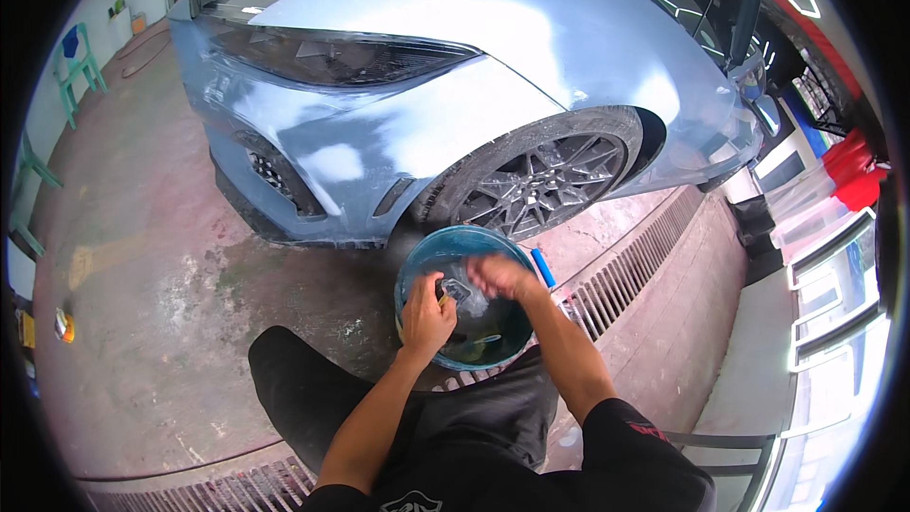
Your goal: The person sands the front bumper of a silver car using a sanding block and water. They repeatedly rub the sanding block over the bumper surface, dip it into a bucket of water, and continue sanding different sections of the bumper.
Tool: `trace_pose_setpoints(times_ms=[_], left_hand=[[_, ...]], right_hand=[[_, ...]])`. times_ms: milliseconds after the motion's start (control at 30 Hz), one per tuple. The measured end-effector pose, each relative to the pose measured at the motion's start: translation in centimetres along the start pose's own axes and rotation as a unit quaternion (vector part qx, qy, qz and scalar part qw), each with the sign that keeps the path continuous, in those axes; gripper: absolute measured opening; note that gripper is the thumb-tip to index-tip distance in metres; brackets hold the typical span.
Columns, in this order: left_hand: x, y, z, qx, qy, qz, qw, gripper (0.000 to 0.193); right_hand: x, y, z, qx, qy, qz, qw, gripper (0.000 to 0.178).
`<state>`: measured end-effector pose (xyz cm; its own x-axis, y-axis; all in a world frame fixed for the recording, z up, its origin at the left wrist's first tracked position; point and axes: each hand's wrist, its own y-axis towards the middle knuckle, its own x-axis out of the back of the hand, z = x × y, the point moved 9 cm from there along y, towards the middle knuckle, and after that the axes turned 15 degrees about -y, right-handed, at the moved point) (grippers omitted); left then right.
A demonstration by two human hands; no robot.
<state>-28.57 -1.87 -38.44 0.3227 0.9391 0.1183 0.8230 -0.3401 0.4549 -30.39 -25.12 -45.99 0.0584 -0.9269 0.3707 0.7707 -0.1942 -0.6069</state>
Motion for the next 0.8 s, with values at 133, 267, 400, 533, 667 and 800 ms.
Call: trace_pose_setpoints(times_ms=[133, 267, 400, 533, 667, 800], left_hand=[[-1.9, -0.6, -0.6, -0.007, 0.002, 0.041, 0.999, 0.045], [-2.7, -0.9, -0.9, -0.004, -0.006, 0.045, 0.999, 0.046], [-2.3, -0.7, -0.9, -0.007, -0.001, 0.044, 0.999, 0.046], [-2.9, -1.0, -1.1, 0.004, 0.0, 0.054, 0.999, 0.046], [-3.0, -0.9, -0.5, 0.02, 0.017, 0.051, 0.998, 0.042], [-2.4, -0.4, 0.8, 0.079, -0.011, 0.045, 0.996, 0.033]], right_hand=[[9.7, -16.2, 24.6, 0.285, -0.246, -0.449, 0.81, 0.045], [8.6, -23.0, 35.0, 0.386, -0.457, -0.624, 0.504, 0.048], [6.6, -18.6, 35.2, 0.276, -0.553, -0.626, 0.475, 0.076], [4.4, -14.9, 33.6, 0.252, -0.559, -0.599, 0.515, 0.087], [3.3, -14.9, 32.0, 0.293, -0.56, -0.555, 0.54, 0.078], [2.8, -16.9, 25.9, 0.349, -0.496, -0.506, 0.613, 0.061]])
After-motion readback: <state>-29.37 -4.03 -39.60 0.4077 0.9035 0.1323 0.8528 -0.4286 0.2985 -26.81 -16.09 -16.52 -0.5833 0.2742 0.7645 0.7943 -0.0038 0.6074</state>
